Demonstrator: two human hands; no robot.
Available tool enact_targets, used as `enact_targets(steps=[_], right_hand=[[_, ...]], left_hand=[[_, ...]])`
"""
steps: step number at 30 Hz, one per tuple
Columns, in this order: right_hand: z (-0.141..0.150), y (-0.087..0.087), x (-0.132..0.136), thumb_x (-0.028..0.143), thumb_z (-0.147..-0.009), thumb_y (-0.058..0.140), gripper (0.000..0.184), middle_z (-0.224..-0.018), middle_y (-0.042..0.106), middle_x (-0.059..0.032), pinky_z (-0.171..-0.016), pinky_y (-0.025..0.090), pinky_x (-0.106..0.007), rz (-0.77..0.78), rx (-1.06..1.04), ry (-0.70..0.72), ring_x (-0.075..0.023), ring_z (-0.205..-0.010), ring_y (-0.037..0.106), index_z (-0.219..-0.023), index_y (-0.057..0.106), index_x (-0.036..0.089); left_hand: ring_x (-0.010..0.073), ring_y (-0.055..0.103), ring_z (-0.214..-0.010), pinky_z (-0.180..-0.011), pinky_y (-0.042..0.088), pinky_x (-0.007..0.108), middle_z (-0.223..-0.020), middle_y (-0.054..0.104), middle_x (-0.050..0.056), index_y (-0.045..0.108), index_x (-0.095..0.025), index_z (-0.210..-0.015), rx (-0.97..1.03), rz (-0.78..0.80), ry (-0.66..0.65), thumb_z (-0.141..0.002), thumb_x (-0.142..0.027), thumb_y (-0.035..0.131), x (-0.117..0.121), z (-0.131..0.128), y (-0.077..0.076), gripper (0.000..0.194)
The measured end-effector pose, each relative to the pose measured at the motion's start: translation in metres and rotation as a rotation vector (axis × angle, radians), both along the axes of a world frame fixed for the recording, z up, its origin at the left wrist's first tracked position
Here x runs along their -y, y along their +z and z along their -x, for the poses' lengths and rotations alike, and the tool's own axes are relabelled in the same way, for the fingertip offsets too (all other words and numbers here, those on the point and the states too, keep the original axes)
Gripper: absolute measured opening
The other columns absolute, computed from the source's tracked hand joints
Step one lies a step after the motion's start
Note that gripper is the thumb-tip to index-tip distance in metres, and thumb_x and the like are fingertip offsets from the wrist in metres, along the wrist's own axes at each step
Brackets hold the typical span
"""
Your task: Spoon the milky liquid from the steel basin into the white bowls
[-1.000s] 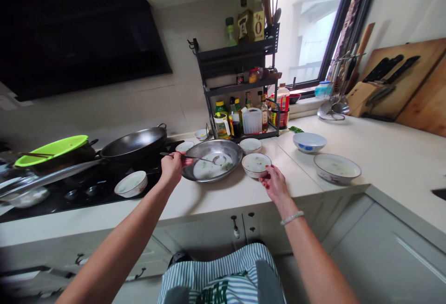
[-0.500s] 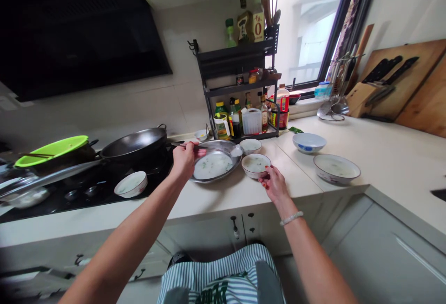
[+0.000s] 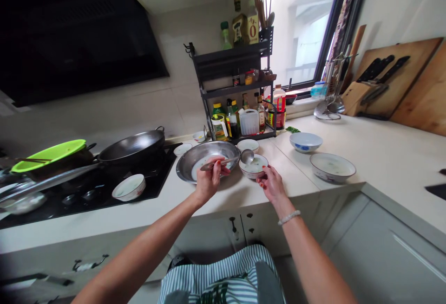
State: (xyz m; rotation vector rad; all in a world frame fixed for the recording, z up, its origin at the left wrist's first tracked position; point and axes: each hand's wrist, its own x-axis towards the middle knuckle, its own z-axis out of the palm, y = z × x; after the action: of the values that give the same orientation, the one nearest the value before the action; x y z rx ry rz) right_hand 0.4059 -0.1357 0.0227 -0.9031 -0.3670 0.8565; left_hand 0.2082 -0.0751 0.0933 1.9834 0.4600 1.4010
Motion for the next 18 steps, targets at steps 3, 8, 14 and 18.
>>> enact_targets(steps=[3, 8, 14, 18], right_hand=[[0.000, 0.000, 0.000, 0.032, -0.056, 0.079, 0.036, -0.057, 0.056, 0.0018, -0.034, 0.026, -0.017, 0.001, -0.007, -0.004, -0.0109, -0.044, 0.052, -0.077, 0.053, 0.021], [-0.001, -0.002, -0.002, 0.031, -0.057, 0.079, 0.034, -0.061, 0.058, 0.0013, -0.034, 0.028, -0.017, -0.006, -0.006, 0.000, -0.0102, -0.046, 0.051, -0.078, 0.054, 0.021], [-0.002, -0.002, -0.001, 0.032, -0.056, 0.080, 0.036, -0.063, 0.059, 0.0005, -0.034, 0.026, -0.017, -0.001, 0.002, -0.003, -0.0098, -0.045, 0.051, -0.079, 0.055, 0.020], [-0.002, -0.002, 0.000, 0.035, -0.057, 0.081, 0.038, -0.063, 0.059, 0.0002, -0.034, 0.025, -0.017, -0.005, 0.013, 0.001, -0.0099, -0.045, 0.051, -0.081, 0.056, 0.020]], left_hand=[[0.0168, 0.071, -0.060, -0.060, 0.060, 0.028, -0.070, 0.072, 0.006, 0.063, -0.018, -0.105, -0.025, -0.047, -0.023, -0.098, -0.048, 0.044, 0.002, 0.003, -0.003, 0.036], [0.0196, 0.071, -0.055, -0.056, 0.060, 0.029, -0.062, 0.071, 0.006, 0.061, -0.015, -0.100, 0.144, 0.217, 0.075, -0.096, -0.049, 0.046, -0.005, 0.006, 0.003, 0.037], [0.0229, 0.072, -0.055, -0.058, 0.060, 0.033, -0.056, 0.068, 0.006, 0.061, -0.012, -0.094, 0.277, 0.440, 0.305, -0.092, -0.045, 0.049, -0.032, 0.034, 0.015, 0.036], [0.0249, 0.073, -0.058, -0.058, 0.059, 0.033, -0.059, 0.070, 0.008, 0.063, -0.013, -0.092, 0.189, 0.382, 0.455, -0.091, -0.040, 0.047, -0.044, 0.065, 0.014, 0.031]])
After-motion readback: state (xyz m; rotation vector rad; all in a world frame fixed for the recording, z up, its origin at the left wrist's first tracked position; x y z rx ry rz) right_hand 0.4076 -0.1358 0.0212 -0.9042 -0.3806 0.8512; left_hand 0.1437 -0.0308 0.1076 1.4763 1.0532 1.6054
